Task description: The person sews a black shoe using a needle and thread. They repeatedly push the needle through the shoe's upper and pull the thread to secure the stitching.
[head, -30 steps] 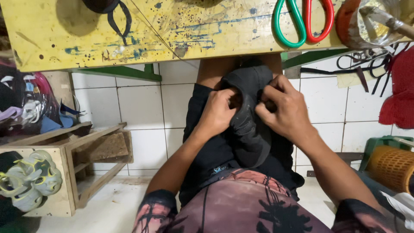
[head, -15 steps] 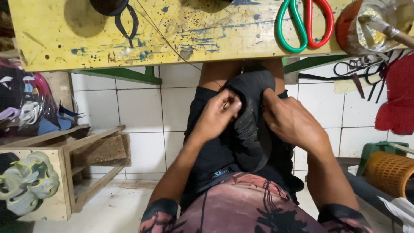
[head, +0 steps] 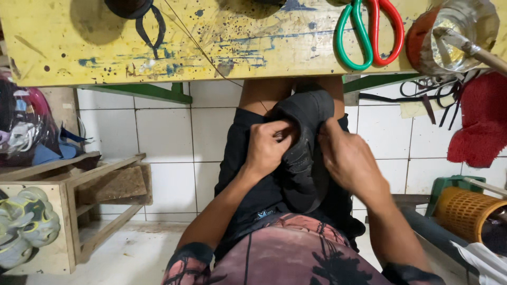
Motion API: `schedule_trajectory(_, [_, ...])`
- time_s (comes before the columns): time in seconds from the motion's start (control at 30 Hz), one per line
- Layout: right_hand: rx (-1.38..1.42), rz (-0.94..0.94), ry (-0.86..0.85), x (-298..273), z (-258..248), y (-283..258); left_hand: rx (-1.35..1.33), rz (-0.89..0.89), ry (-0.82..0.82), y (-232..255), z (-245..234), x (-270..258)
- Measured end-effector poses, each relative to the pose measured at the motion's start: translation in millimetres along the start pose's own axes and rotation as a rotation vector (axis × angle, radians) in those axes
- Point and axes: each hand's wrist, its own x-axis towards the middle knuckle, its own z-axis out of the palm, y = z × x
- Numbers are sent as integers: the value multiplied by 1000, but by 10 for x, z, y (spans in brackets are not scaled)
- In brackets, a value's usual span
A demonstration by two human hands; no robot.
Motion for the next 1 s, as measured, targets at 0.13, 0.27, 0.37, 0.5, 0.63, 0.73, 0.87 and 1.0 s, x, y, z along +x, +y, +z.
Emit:
schedule_trajectory(0.13, [-48, -1, 206, -97, 278, 15, -23, -33, 0, 44, 16, 11])
schedule_trajectory(0.27, [-39, 7, 438, -133, 387, 12, -32, -32, -69, -176, 82, 31])
schedule_trajectory(0.37, [105, 55, 526, -132, 498, 68, -36, -45, -116, -181, 75, 49])
schedule_trajectory(0.5, [200, 137, 581, -194, 587, 156, 29, -51, -154, 127, -44, 73])
schedule_trajectory(0.63, [152, 190, 615, -368, 478, 479, 137, -28, -167, 257, -76, 88])
schedule_trajectory(0.73, [93, 140, 630, -387, 481, 462, 147, 25, -129, 149, -4, 95])
schedule_trajectory(0.87, [1005, 24, 405, -264, 446, 114, 188, 29, -68, 17, 20, 99])
schedule_trajectory(1.0, [1218, 43, 401, -175, 527, 184, 246, 39, -47, -77, 11, 112])
